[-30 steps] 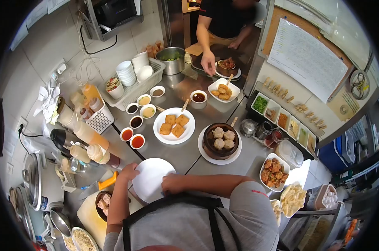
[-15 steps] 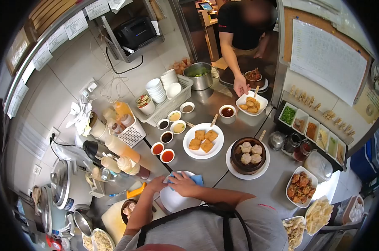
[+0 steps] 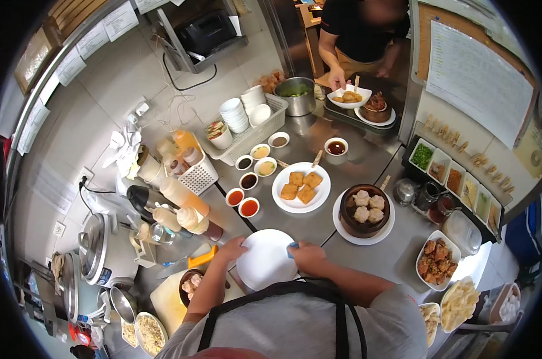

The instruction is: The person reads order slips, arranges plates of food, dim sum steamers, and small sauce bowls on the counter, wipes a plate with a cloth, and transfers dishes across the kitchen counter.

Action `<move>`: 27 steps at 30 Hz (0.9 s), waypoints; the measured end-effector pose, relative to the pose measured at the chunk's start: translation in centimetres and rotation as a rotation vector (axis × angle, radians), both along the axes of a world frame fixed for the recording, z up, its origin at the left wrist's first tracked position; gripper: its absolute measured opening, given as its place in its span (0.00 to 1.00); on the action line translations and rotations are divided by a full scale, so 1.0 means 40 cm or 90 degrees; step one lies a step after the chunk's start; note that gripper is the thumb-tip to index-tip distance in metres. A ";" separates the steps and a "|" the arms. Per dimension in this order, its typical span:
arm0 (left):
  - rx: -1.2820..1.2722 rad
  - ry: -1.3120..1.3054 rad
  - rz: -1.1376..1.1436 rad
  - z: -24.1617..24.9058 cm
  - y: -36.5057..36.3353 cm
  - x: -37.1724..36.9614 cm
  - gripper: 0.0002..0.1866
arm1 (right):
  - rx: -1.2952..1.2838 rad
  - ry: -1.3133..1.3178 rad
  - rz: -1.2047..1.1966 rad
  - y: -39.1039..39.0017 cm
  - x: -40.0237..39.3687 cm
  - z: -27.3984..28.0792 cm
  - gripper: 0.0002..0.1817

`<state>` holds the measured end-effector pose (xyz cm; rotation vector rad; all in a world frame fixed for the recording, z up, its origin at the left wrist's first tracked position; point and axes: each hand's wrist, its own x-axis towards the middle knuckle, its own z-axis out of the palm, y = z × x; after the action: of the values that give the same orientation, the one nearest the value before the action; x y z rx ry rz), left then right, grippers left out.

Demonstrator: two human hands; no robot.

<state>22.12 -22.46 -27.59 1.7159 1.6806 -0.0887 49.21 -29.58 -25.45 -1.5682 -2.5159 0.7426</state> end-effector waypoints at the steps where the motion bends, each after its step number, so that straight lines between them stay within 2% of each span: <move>1: 0.038 -0.002 -0.013 -0.018 0.003 -0.010 0.21 | -0.026 -0.040 0.035 0.012 -0.005 0.018 0.16; 3: 0.115 -0.008 -0.042 -0.055 0.009 -0.023 0.18 | -0.076 -0.125 0.101 0.031 -0.011 0.045 0.16; 6: 0.030 0.020 -0.004 -0.007 0.004 0.005 0.17 | -0.025 -0.024 0.074 0.053 -0.058 0.065 0.15; 9: 0.134 0.066 -0.104 -0.039 0.015 -0.013 0.17 | 0.135 0.001 0.083 0.068 -0.087 0.004 0.16; 12: 0.144 0.082 -0.111 -0.020 0.012 -0.009 0.16 | 0.178 0.027 0.067 0.063 -0.080 -0.078 0.19; 15: -0.074 0.255 -0.287 0.060 0.082 0.018 0.15 | 0.221 0.082 0.032 0.045 -0.070 -0.099 0.20; 16: -0.004 0.201 -0.256 0.078 0.114 0.004 0.15 | 0.220 0.089 0.024 0.044 -0.067 -0.101 0.21; 18: 0.145 0.047 -0.296 0.134 0.238 -0.046 0.17 | 0.217 0.102 0.013 0.042 -0.071 -0.103 0.21; 20: 0.309 0.104 -0.098 0.431 0.266 0.057 0.18 | 0.231 0.144 0.020 0.042 -0.061 -0.100 0.21; 21: 0.309 0.189 -0.056 0.523 0.344 0.067 0.30 | 0.238 0.165 0.025 0.043 -0.053 -0.100 0.21; 22: 0.310 0.193 0.024 0.686 0.325 0.138 0.31 | 0.237 0.191 0.027 0.044 -0.045 -0.104 0.20; 23: 0.551 0.124 -0.011 0.727 0.380 0.123 0.31 | 0.235 0.218 0.028 0.046 -0.040 -0.109 0.19; 24: 0.640 0.180 -0.097 0.791 0.476 0.096 0.32 | 0.234 0.246 0.030 0.049 -0.035 -0.113 0.19; 26: 0.777 0.266 -0.025 0.949 0.533 0.151 0.30 | 0.237 0.258 0.020 0.054 -0.031 -0.115 0.18; 27: 0.840 0.251 0.011 1.008 0.537 0.184 0.30 | 0.242 0.257 0.016 0.055 -0.031 -0.119 0.18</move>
<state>29.49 -0.97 12.72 2.7097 2.2339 0.9474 47.96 -27.36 -30.20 -1.1330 -2.2167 0.4830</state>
